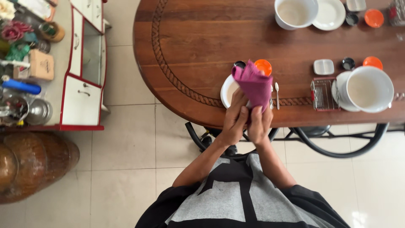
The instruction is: The person dries several small kitchen items with a purple cloth at a wooden table. They wipe an orange lid, a black lid, and a white square dish, then place each item on the table after drying.
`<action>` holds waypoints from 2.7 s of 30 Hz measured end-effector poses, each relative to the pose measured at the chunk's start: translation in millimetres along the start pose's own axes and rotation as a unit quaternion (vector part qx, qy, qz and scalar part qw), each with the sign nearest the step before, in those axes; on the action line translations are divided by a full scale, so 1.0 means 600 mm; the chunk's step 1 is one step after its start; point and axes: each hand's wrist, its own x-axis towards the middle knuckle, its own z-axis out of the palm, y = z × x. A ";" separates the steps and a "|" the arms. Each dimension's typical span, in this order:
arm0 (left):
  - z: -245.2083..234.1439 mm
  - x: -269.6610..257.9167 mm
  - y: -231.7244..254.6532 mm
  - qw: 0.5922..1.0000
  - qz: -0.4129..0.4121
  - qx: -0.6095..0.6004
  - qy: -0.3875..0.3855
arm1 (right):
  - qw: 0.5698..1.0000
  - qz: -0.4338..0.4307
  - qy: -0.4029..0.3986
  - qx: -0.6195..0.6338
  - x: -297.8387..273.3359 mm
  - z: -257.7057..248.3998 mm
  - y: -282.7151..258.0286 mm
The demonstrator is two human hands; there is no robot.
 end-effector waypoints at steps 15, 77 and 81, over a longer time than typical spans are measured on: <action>0.041 0.015 0.023 0.999 0.027 0.002 -0.039 | 0.998 0.000 0.058 0.008 -0.002 -0.043 -0.002; 0.081 0.020 -0.012 0.997 -0.034 -0.031 -0.063 | 0.999 -0.013 0.022 0.025 0.059 -0.089 -0.007; 0.067 0.015 -0.028 0.997 -0.053 -0.033 -0.046 | 1.000 -0.020 0.018 0.008 0.051 -0.074 -0.010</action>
